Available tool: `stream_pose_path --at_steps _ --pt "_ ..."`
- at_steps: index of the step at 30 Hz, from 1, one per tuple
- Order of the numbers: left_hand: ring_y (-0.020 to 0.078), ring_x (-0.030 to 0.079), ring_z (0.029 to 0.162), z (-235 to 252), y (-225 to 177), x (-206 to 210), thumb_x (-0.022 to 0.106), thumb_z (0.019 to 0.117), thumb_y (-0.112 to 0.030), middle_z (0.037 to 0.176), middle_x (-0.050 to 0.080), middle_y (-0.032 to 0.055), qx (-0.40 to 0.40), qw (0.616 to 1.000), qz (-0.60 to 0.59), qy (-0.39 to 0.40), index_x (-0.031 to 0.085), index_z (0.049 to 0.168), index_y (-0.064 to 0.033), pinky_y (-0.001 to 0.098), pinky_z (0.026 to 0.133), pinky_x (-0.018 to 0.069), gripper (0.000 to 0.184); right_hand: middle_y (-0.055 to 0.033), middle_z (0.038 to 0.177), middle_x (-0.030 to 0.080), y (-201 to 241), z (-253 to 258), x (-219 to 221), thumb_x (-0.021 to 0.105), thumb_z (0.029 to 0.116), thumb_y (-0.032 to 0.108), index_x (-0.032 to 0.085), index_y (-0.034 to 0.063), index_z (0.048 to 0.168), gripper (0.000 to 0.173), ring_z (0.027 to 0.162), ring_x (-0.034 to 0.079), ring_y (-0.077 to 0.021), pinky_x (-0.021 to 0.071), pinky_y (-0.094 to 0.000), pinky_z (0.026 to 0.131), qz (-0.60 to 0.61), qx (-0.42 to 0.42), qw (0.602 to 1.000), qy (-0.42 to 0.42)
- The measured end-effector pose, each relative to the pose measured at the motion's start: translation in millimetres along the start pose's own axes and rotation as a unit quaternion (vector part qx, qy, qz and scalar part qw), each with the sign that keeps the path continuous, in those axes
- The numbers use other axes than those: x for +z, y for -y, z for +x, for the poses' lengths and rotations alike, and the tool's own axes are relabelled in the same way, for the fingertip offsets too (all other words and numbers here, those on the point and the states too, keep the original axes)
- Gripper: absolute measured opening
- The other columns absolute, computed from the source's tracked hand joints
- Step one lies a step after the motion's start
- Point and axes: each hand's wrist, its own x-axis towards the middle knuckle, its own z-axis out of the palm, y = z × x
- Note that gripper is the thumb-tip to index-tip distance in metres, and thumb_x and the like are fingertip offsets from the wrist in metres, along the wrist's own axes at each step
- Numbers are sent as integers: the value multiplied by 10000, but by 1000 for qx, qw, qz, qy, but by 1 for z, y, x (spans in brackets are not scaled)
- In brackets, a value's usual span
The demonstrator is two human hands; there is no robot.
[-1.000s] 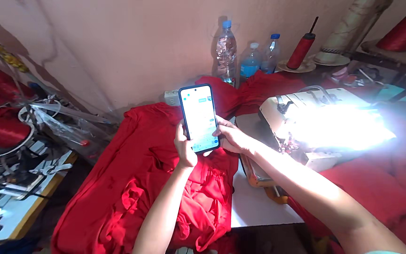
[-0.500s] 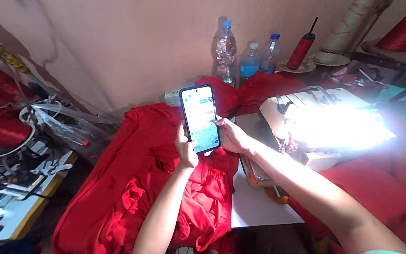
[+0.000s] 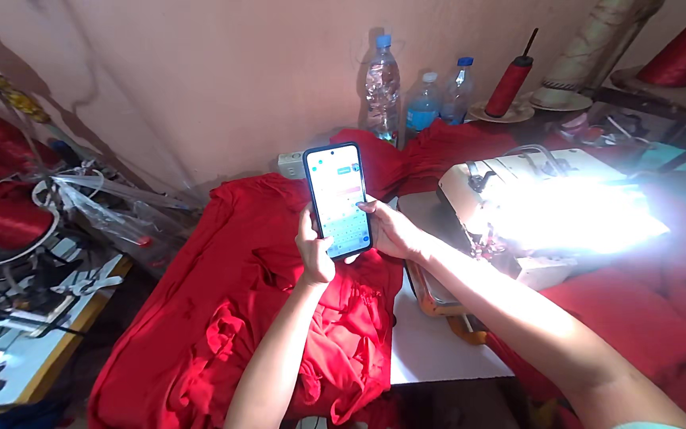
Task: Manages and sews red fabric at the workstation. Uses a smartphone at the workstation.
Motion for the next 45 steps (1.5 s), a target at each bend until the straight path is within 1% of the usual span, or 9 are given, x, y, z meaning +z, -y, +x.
stream_pose_path --at_steps 9,16,21,26,29,32,39,42,45 --pt "-31 690 915 1 0 -1 452 874 -124 1019 721 -163 2 1000 -13 2 484 1353 -92 222 817 590 481 -27 1096 689 -2 1 -4 287 990 198 424 217 1361 395 957 709 -155 613 -340 771 -5 -6 1000 13" --pt "-39 682 922 1 -3 0 513 842 -153 1029 709 -165 -21 1000 -15 -7 477 1350 -74 217 818 587 516 -25 1110 689 -2 0 -5 338 945 179 424 220 1366 432 960 712 -168 620 -365 755 -12 -13 999 29" --pt "-30 680 971 3 3 -5 548 892 -165 1091 703 -179 37 999 -11 35 474 1357 -133 225 845 589 472 -25 1114 689 -1 0 -6 394 909 152 417 216 1370 467 972 714 -171 623 -377 777 -11 -21 999 43" --pt "-31 688 953 4 2 -3 491 884 -70 1075 708 -172 38 999 5 28 456 1360 -106 229 841 596 479 -19 1095 692 -1 -2 -4 386 892 86 446 202 1340 467 956 713 -162 622 -369 773 -10 -25 999 30" --pt "-24 685 936 3 -4 -1 471 805 -68 1066 706 -152 -12 1000 -16 6 475 1350 -90 226 821 591 545 -22 1063 698 0 -4 -1 396 857 3 490 183 1279 469 924 715 -162 621 -370 761 -11 -36 999 18" --pt "-34 681 940 2 -3 0 398 802 -29 1074 705 -124 -5 1000 21 -1 439 1382 -22 223 833 587 582 -29 1082 683 1 -4 1 399 871 -30 451 165 1338 509 928 712 -164 622 -376 777 -27 -30 999 10" --pt "-31 672 970 1 -1 -2 410 820 -41 1098 695 -130 5 1000 8 13 438 1389 -28 224 848 580 570 -61 1079 693 3 -4 7 562 824 -174 428 98 1356 612 881 730 -185 641 -360 722 -97 -23 995 -24" --pt "-27 676 954 1 -1 -1 414 793 -33 1086 697 -124 -5 1000 4 8 436 1385 -28 224 840 582 593 -65 1074 688 4 -4 8 540 826 -181 416 95 1364 617 875 728 -184 640 -358 715 -97 -17 995 -33" --pt "-34 673 957 2 -3 0 444 819 -87 1099 692 -128 -21 1000 6 0 424 1395 -20 222 850 579 580 -39 1073 666 4 -6 8 408 864 -157 394 112 1389 590 881 706 -147 620 -348 744 -75 -16 997 -31"
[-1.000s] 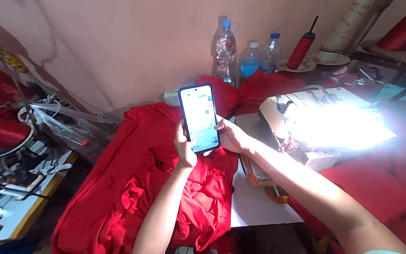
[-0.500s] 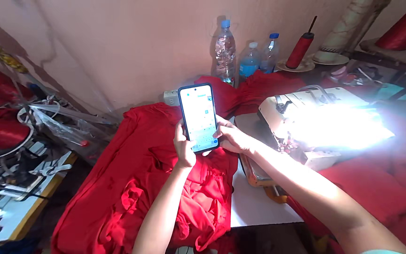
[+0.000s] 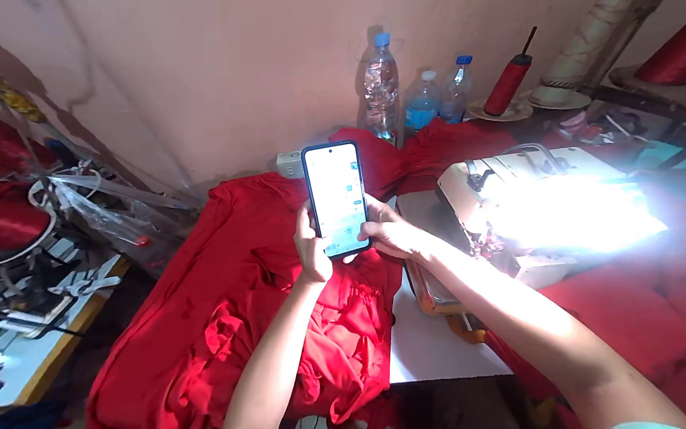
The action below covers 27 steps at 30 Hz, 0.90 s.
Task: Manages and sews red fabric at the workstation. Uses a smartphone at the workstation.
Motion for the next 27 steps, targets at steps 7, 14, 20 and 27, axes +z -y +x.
stream_pose_path --at_steps 7,14,20,27 --pt "-21 674 960 1 1 -1 425 820 -88 1081 699 -121 -12 1000 -8 -7 453 1381 -56 233 843 581 563 -49 1048 682 -2 2 -5 276 901 -91 438 156 1357 543 885 712 -175 618 -374 734 69 14 997 15" --pt "-29 682 946 -2 2 3 449 835 -45 1075 704 -134 45 999 9 19 423 1398 -19 227 844 588 564 -59 1057 687 -5 3 -3 514 936 -7 464 123 1319 408 873 717 -177 629 -361 718 12 -14 1000 -6" --pt "-50 670 977 -1 9 3 521 937 -140 1087 703 -137 130 989 60 40 419 1393 0 213 867 578 487 -75 1032 701 -7 5 -1 593 930 -50 486 85 1304 412 840 726 -185 635 -361 703 -2 -15 999 -37" --pt "-41 680 945 -1 4 5 516 882 -31 1069 699 -113 86 994 72 -7 450 1358 23 210 832 589 483 -50 1040 685 -3 2 -7 296 889 -92 467 122 1341 528 874 707 -170 617 -383 728 38 7 999 5"
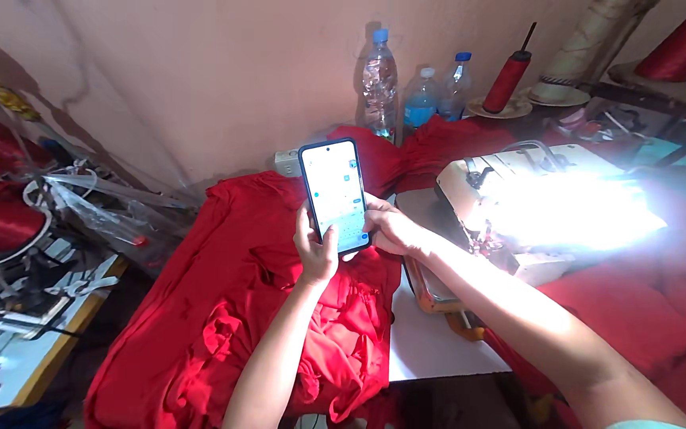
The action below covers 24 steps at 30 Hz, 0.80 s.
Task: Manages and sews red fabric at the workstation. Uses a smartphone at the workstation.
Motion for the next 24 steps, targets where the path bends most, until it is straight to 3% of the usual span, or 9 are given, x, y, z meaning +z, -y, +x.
stream_pose_path --at_steps 3,8,13,16,20,24 --pt "-41 670 960 -1 1 -4 491 929 -169 1080 688 -136 -21 1000 -20 10 449 1375 -7 217 849 582 476 -34 1034 690 0 -2 1 303 900 -98 468 124 1330 512 869 709 -151 619 -358 732 -3 -11 1000 9" --pt "-38 684 942 -1 1 -4 504 918 -159 1062 705 -156 -22 999 -38 8 455 1373 -43 220 833 592 472 -51 1045 686 2 -2 4 325 916 -99 457 109 1343 492 868 713 -164 624 -372 733 -12 -11 1000 3" --pt "-41 676 935 0 3 -1 516 854 -15 1062 694 -107 13 1000 8 4 448 1355 30 208 820 588 507 -30 1046 691 -1 -1 1 459 869 -98 468 114 1315 494 866 711 -143 625 -348 735 -41 -29 999 12" --pt "-41 684 948 -1 4 -4 484 903 -79 1069 712 -149 7 999 -24 21 436 1387 -28 221 838 592 489 -36 1045 688 0 -1 3 513 860 -134 450 100 1321 521 864 715 -148 628 -337 727 -63 -22 998 -4" --pt "-43 677 946 -3 1 -3 450 878 -96 1070 705 -136 -35 998 -44 8 434 1383 12 218 844 583 517 -58 1057 694 0 0 6 551 886 -147 450 82 1325 505 867 729 -175 640 -353 715 -67 -20 997 -13" --pt "-47 672 948 -5 2 -3 449 938 -186 1060 697 -144 -24 998 -49 18 436 1395 18 219 843 582 501 -65 1063 697 -2 0 7 580 893 -109 456 92 1334 500 870 730 -182 640 -352 708 -66 -25 997 -21"
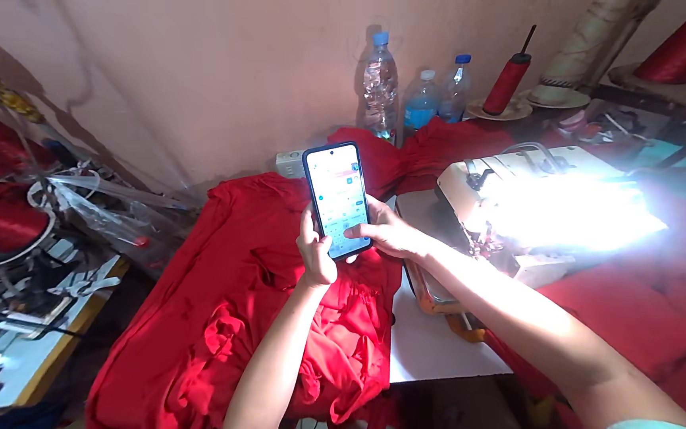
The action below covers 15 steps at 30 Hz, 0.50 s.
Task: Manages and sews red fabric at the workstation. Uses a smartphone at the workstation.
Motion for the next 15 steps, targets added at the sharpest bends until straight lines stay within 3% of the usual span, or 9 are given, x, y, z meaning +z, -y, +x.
stream_pose_path --at_steps 2,5,9,15 --pt "-54 667 957 -1 3 -1 450 948 -192 1075 699 -141 24 1000 10 17 428 1423 24 211 850 576 522 -69 1071 704 -2 1 1 621 902 -76 455 95 1366 522 869 734 -179 642 -344 709 -9 -12 1000 -14" --pt "-48 661 984 -2 5 -1 463 862 -92 1118 697 -99 34 999 18 32 382 1453 63 215 873 569 617 -69 1074 703 -4 1 1 637 919 -64 442 89 1375 519 874 734 -170 643 -339 729 -19 -17 999 -28" --pt "-51 657 986 1 0 0 396 875 -80 1129 689 -52 28 998 53 16 385 1426 106 209 882 565 582 -57 1111 667 -2 0 -3 369 936 -36 387 137 1424 518 908 712 -166 627 -363 733 24 7 1000 3" --pt "-43 656 1006 4 1 -3 398 901 -120 1151 687 -88 18 1000 23 6 400 1431 72 217 894 562 563 -39 1154 644 5 -4 -2 380 888 -148 321 116 1463 635 943 695 -123 610 -325 788 2 10 999 34"
